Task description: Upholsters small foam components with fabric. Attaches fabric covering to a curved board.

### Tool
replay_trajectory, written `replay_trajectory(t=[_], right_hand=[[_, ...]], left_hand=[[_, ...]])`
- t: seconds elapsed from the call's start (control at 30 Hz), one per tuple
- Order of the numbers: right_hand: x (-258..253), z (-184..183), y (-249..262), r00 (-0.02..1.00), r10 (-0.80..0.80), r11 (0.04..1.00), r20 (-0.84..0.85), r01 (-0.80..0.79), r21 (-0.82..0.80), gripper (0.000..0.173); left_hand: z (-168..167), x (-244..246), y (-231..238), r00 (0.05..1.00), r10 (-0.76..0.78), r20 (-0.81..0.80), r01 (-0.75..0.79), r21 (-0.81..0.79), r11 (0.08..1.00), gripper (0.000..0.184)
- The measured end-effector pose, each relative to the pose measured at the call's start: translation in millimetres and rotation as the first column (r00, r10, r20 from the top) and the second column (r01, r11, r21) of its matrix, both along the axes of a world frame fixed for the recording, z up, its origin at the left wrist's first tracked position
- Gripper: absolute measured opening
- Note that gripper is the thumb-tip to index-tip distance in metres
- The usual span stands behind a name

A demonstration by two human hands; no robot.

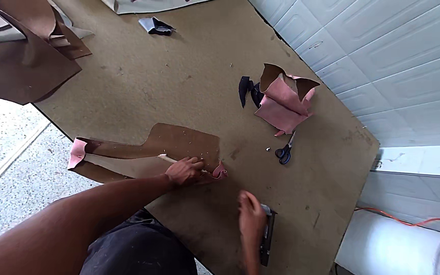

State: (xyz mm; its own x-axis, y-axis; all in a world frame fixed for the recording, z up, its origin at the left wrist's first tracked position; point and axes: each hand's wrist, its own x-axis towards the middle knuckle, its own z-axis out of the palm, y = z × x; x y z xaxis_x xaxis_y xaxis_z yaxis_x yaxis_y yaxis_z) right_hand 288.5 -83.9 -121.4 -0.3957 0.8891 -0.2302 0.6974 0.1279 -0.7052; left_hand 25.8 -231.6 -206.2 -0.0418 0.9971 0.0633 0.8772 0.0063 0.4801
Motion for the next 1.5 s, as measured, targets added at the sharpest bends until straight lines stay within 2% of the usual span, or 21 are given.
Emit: replay_trajectory(t=[0.07,0.17,0.23,0.33,0.43,0.5,0.57,0.67,0.8,0.9,1.03,1.13,1.27,1.43,1.5], right_hand=[[59,-4,15,0.988,-0.111,0.973,0.103,0.087,0.215,0.046],[106,-30,19,0.927,-0.188,0.962,0.324,0.107,0.253,0.086],[107,-52,16,0.903,-0.236,0.948,0.36,0.131,0.291,0.095],[95,-45,16,0.895,-0.242,0.96,0.374,0.164,0.228,0.088],[71,-9,7,0.93,-0.188,0.982,0.315,0.182,0.049,0.063],[43,19,-11,0.967,-0.06,0.992,0.249,0.085,-0.089,0.039],[10,35,-30,0.967,0.124,0.982,0.222,-0.087,-0.169,0.031],[-25,33,-50,0.889,0.317,0.946,0.332,-0.32,-0.046,0.031],[-38,22,-50,0.822,0.39,0.913,0.415,-0.402,-0.063,0.031],[-40,34,-55,0.82,0.402,0.907,0.408,-0.416,-0.057,0.031],[-41,37,-55,0.832,0.386,0.91,0.398,-0.414,-0.017,0.031],[-52,32,-49,0.816,0.409,0.903,0.409,-0.428,-0.047,0.025],[-55,36,-63,0.799,0.425,0.9,0.424,-0.421,-0.11,0.025],[-65,35,-84,0.797,0.435,0.9,0.419,-0.402,-0.168,0.024],[-69,34,-93,0.776,0.463,0.886,0.428,-0.419,-0.197,0.023]], left_hand=[[-3,1,-2,0.999,0.035,0.01,-0.035,0.0,0.999,0.039],[-4,1,-2,0.999,0.038,0.025,-0.037,-0.017,0.999,0.04],[-4,1,-3,0.998,0.052,0.039,-0.05,-0.043,0.998,0.04],[-6,0,-4,0.995,0.082,0.065,-0.078,-0.057,0.995,0.041],[-5,-1,-6,0.991,0.106,0.082,-0.101,-0.055,0.993,0.042],[-7,-1,-4,0.99,0.111,0.09,-0.106,-0.054,0.993,0.042],[-7,0,-3,0.988,0.119,0.098,-0.115,-0.045,0.992,0.041],[-6,0,-6,0.983,0.145,0.111,-0.142,-0.039,0.989,0.041],[-7,-1,-7,0.979,0.147,0.138,-0.145,-0.024,0.989,0.04],[-1,-3,-6,0.976,0.117,0.182,-0.114,-0.027,0.993,0.033],[-4,1,-5,0.972,0.105,0.209,-0.099,-0.037,0.994,0.037],[-4,-6,-5,0.973,0.111,0.201,-0.102,-0.054,0.993,0.036],[-4,-3,-3,0.979,0.083,0.184,-0.078,-0.033,0.996,0.038],[-1,-3,-2,0.985,0.09,0.147,-0.08,-0.068,0.994,0.024],[-4,-4,-4,0.985,0.099,0.142,-0.09,-0.072,0.993,0.027]])
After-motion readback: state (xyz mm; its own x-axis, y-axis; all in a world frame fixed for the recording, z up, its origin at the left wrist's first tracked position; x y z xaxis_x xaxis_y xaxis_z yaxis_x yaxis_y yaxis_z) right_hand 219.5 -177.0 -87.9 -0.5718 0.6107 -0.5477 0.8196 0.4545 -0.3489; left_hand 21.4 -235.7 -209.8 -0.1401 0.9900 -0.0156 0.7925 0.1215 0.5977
